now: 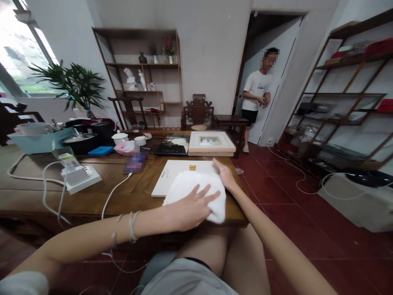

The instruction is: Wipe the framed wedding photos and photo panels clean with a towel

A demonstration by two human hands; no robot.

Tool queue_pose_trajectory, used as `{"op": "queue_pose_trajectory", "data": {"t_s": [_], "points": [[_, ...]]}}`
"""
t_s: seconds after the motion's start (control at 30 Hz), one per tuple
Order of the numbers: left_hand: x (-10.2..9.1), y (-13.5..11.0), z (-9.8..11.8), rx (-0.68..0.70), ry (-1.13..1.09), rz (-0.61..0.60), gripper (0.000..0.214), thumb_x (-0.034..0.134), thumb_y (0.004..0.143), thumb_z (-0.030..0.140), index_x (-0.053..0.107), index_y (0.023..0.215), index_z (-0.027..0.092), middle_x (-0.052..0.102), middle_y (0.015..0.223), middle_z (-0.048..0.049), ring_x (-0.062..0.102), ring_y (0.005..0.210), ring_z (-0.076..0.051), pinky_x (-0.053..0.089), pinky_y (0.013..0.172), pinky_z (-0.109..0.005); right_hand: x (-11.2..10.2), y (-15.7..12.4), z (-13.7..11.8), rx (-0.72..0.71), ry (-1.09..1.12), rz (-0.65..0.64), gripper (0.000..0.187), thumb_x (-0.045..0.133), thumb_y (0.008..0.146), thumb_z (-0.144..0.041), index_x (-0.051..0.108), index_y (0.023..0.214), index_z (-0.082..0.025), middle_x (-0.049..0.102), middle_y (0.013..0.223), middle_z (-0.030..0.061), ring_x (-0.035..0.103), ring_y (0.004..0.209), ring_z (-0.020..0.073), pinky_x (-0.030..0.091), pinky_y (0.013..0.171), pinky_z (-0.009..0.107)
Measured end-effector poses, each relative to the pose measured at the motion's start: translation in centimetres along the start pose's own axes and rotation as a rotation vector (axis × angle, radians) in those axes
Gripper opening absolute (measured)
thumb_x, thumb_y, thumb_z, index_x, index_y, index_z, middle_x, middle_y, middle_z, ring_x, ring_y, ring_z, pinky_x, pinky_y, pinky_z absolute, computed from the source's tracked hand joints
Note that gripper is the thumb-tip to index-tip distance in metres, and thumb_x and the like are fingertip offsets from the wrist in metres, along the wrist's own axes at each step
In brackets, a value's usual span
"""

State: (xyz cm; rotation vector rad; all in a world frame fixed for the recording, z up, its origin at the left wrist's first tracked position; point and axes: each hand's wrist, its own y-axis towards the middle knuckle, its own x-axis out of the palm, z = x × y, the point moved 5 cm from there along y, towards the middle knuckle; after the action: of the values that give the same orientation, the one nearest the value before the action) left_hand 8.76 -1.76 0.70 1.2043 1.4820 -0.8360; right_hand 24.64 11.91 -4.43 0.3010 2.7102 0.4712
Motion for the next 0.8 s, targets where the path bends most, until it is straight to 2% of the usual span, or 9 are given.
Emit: {"op": "queue_pose_trajectory", "data": {"t_s": [0.1, 0.17, 0.23, 0.37, 0.4, 0.47, 0.57, 0.67, 0.8], "points": [[-1.2, -3.4, 0.6, 0.075, -0.093, 0.016, 0.019, 0.045, 0.08, 0.007, 0.06, 0.089, 0.012, 0.026, 0.144, -0.0136, 0.028, 0.129, -0.036, 0.036, 0.096, -0.051, 0.6, -0.4, -0.5, -0.051, -0.199, -0.1, 0.037, 0.049, 0.079, -0.03, 0.063, 0.11, -0.016, 0.054, 0.127, 0.0068, 0.043, 0.124, 0.0235, 0.028, 0.107, 0.04], [-2.0, -5.1, -0.6, 0.065, -0.17, 0.067, 0.022, 0.042, 0.08, 0.002, 0.057, 0.093, 0.012, 0.016, 0.147, -0.0117, 0.021, 0.133, -0.029, 0.033, 0.102, -0.044, 1.0, -0.6, -0.8, -0.108, -0.295, -0.158, 0.039, 0.053, 0.076, -0.025, 0.062, 0.111, -0.013, 0.053, 0.128, 0.0103, 0.042, 0.125, 0.024, 0.029, 0.107, 0.038], [-2.6, -5.9, -2.8, -0.003, -0.223, 0.13, 0.027, 0.04, 0.079, -0.002, 0.054, 0.096, 0.013, 0.01, 0.149, -0.0092, 0.018, 0.135, -0.024, 0.03, 0.105, -0.039, 1.3, -0.8, -1.0, -0.139, -0.35, -0.174, 0.04, 0.052, 0.076, -0.023, 0.06, 0.114, -0.012, 0.052, 0.129, 0.0108, 0.042, 0.125, 0.0234, 0.03, 0.107, 0.038], [-2.3, -5.4, -9.1, -0.205, -0.195, 0.231, 0.032, 0.035, 0.078, -0.003, 0.053, 0.097, 0.016, 0.012, 0.149, -0.0073, 0.018, 0.135, -0.021, 0.028, 0.106, -0.04, 1.3, -0.9, -1.0, -0.146, -0.41, -0.148, 0.04, 0.05, 0.077, -0.022, 0.059, 0.115, -0.015, 0.053, 0.129, 0.0089, 0.042, 0.125, 0.0222, 0.029, 0.108, 0.038], [-1.7, -5.0, -10.6, -0.251, -0.169, 0.218, 0.031, 0.034, 0.079, -0.002, 0.054, 0.096, 0.015, 0.013, 0.148, -0.0082, 0.019, 0.134, -0.021, 0.027, 0.106, -0.04, 1.3, -0.9, -1.0, -0.145, -0.42, -0.144, 0.04, 0.049, 0.078, -0.022, 0.059, 0.116, -0.014, 0.053, 0.129, 0.0095, 0.042, 0.125, 0.022, 0.028, 0.108, 0.038], [0.1, -4.0, -13.3, -0.349, -0.123, 0.112, 0.03, 0.034, 0.079, -0.001, 0.055, 0.096, 0.013, 0.014, 0.148, -0.0111, 0.02, 0.134, -0.024, 0.027, 0.105, -0.041, 1.4, -0.9, -1.0, -0.147, -0.437, -0.151, 0.04, 0.048, 0.079, -0.023, 0.059, 0.116, -0.013, 0.052, 0.129, 0.0105, 0.042, 0.125, 0.0218, 0.028, 0.108, 0.038], [3.1, -2.8, -15.7, -0.439, -0.117, -0.069, 0.03, 0.037, 0.079, 0.003, 0.055, 0.102, 0.012, 0.018, 0.146, -0.0139, 0.022, 0.133, -0.027, 0.028, 0.103, -0.043, 1.4, -0.9, -1.1, -0.151, -0.452, -0.161, 0.039, 0.048, 0.079, -0.023, 0.059, 0.116, -0.014, 0.052, 0.129, 0.0095, 0.042, 0.125, 0.0213, 0.028, 0.108, 0.039], [4.6, -2.1, -16.1, -0.43, -0.14, -0.111, 0.029, 0.036, 0.085, 0.013, 0.054, 0.108, 0.013, 0.023, 0.145, -0.0122, 0.015, 0.135, -0.026, 0.023, 0.105, -0.047, 1.4, -0.9, -1.1, -0.151, -0.462, -0.163, 0.039, 0.047, 0.08, -0.023, 0.058, 0.116, -0.015, 0.052, 0.13, 0.0092, 0.041, 0.126, 0.0204, 0.028, 0.108, 0.038], [4.7, -3.0, -15.1, -0.414, -0.158, -0.14, 0.033, 0.032, 0.087, 0.015, 0.055, 0.111, 0.011, 0.025, 0.144, -0.0137, 0.014, 0.135, -0.024, 0.019, 0.106, -0.046, 1.4, -0.9, -1.1, -0.153, -0.463, -0.166, 0.04, 0.047, 0.08, -0.023, 0.058, 0.116, -0.013, 0.051, 0.13, 0.0107, 0.041, 0.126, 0.0205, 0.028, 0.108, 0.037]]}}
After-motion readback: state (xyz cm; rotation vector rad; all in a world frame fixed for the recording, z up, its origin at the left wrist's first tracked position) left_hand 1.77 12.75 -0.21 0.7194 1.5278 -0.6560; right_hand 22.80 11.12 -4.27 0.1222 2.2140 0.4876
